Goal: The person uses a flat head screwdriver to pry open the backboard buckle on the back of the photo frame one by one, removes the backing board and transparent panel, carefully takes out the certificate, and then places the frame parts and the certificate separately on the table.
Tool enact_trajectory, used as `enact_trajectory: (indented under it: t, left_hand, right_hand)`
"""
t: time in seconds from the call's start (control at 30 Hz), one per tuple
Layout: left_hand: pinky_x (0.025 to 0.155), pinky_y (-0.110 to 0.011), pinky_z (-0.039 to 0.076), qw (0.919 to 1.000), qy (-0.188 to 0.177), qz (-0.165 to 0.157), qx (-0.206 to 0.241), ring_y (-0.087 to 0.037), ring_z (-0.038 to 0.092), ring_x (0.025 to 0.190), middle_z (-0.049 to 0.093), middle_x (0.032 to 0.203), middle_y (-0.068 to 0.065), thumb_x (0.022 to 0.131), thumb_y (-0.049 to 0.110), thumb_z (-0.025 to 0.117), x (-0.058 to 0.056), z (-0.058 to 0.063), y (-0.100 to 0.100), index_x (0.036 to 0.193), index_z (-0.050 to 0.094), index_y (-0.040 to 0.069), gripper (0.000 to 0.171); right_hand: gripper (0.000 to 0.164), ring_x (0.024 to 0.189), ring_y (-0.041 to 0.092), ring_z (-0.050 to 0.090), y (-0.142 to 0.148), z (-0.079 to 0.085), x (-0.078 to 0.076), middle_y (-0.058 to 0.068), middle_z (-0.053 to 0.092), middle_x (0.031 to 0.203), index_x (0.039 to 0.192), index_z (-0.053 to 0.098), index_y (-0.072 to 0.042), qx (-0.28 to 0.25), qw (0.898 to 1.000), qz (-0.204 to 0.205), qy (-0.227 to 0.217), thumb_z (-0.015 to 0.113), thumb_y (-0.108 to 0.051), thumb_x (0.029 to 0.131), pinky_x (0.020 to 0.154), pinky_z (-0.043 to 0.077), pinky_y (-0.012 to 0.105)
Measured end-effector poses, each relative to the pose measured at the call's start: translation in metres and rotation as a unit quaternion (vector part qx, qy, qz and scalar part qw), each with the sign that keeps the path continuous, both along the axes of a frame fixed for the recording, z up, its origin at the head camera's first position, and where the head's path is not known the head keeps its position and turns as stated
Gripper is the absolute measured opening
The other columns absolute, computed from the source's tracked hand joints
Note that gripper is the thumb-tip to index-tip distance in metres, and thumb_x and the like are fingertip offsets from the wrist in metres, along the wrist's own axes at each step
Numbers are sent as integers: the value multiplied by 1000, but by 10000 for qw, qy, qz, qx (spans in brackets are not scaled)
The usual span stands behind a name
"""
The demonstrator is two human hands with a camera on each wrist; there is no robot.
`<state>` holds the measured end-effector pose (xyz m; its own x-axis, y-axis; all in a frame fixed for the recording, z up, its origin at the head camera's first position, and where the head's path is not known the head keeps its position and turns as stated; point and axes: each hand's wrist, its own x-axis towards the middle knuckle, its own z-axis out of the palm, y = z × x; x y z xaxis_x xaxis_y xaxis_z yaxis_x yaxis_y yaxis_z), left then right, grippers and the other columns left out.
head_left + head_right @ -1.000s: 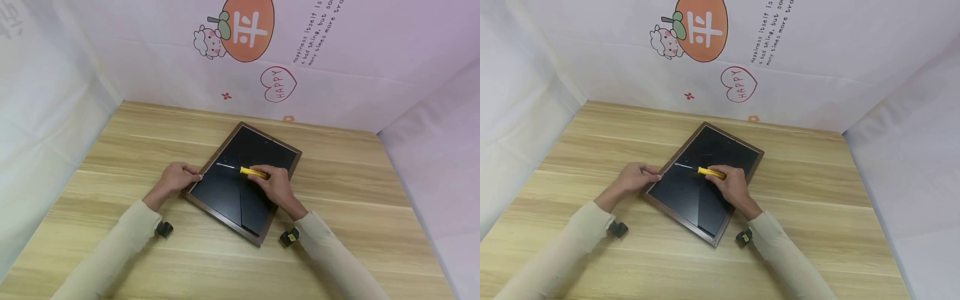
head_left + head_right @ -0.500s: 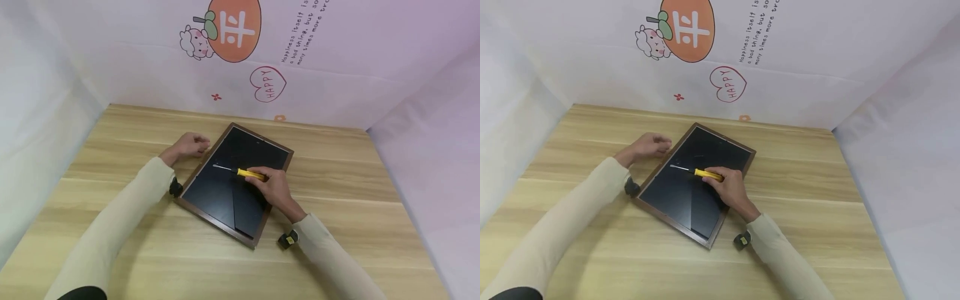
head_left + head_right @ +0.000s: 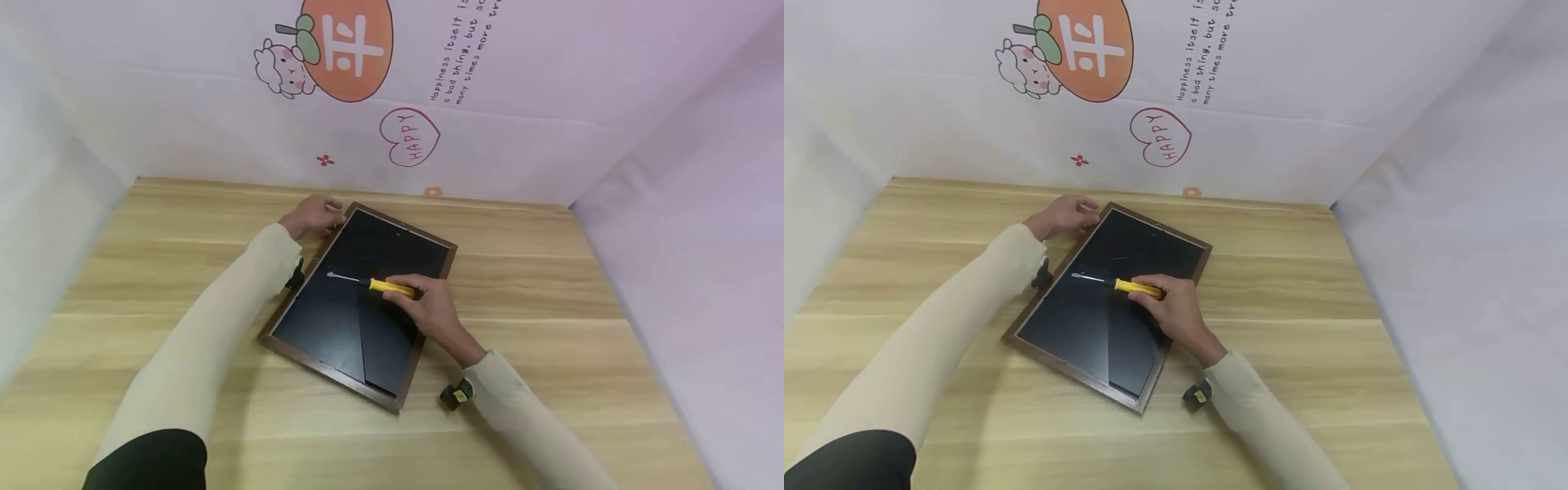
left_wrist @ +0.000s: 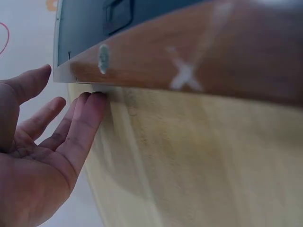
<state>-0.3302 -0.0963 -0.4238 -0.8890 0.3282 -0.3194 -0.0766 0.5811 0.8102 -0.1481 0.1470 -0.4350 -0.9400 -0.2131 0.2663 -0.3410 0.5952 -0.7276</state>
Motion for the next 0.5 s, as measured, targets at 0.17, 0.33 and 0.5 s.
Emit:
enact_trajectory:
  t: [0.17, 0.33, 0.5]
  left_hand:
    - [102, -44, 50, 9959, 533, -349, -649, -34, 54, 127, 50, 145, -20, 99, 19, 58, -11, 4, 12, 144, 45, 2, 50]
    - [116, -47, 35, 9835, 959, -648, -1390, -37, 41, 138, 40, 152, -22, 97, 21, 60, -19, 6, 19, 145, 44, 2, 54]
    - [112, -47, 39, 9750, 1236, -836, -1645, -36, 49, 127, 45, 148, -21, 97, 17, 61, -25, 5, 25, 140, 51, 3, 46]
  right_hand:
    - [24, 82, 13, 66, 0, 0, 0, 5, 76, 102, 105, 77, -11, -67, 10000, -67, 24, 79, -21, 83, 71, 56, 22]
    - [26, 81, 14, 65, 0, 0, 0, 7, 76, 103, 106, 77, -10, -54, 10000, 8, 41, 79, -22, 83, 69, 55, 21]
    - [26, 81, 13, 64, 3, 0, -1, 6, 76, 104, 107, 76, -11, -63, 9999, -13, -105, 79, -23, 84, 69, 55, 20]
